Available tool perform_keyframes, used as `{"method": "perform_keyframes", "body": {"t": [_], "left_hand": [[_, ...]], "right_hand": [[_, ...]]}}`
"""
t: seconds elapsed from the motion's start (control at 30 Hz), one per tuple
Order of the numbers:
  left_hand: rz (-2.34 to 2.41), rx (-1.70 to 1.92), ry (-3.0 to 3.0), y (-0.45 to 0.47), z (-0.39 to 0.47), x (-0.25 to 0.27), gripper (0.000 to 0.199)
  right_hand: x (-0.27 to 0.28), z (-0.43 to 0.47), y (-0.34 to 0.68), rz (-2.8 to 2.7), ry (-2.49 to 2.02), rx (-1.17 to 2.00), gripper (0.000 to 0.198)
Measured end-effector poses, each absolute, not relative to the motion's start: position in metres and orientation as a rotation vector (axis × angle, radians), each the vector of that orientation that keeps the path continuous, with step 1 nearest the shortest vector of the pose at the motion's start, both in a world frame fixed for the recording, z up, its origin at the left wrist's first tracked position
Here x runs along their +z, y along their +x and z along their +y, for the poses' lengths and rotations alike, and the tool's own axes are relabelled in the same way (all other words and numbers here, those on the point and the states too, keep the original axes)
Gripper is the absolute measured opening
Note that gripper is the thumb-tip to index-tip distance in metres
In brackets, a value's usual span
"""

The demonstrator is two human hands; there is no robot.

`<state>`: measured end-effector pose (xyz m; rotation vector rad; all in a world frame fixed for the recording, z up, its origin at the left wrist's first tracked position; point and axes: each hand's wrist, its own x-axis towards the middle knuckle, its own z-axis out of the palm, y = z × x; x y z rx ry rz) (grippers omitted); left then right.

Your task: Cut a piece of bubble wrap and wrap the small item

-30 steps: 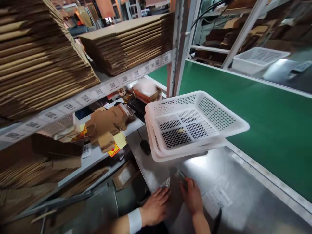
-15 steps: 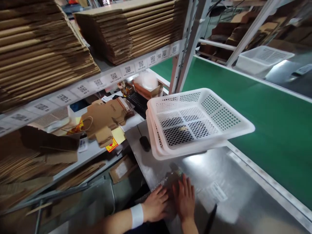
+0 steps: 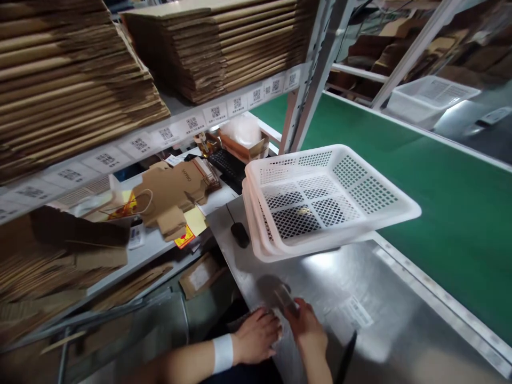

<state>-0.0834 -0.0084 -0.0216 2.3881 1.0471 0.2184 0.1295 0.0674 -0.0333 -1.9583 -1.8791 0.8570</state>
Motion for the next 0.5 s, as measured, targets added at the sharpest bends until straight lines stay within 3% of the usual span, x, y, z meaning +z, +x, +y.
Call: {"method": "perform_keyframes", "body": {"t": [0.27, 0.5], "left_hand": [[1.100, 0.298, 2.224, -0.115, -0.030, -0.023, 0.064], [1.007, 0.271, 2.341, -0.081, 0.033, -0.026, 0.058]], "right_hand": [[-0.011, 0.100, 0.135, -2.043, -1.891, 1.245, 0.036], [-0.008, 0.137, 0.161, -2.173, -1.958, 0.970, 0.035]]}}
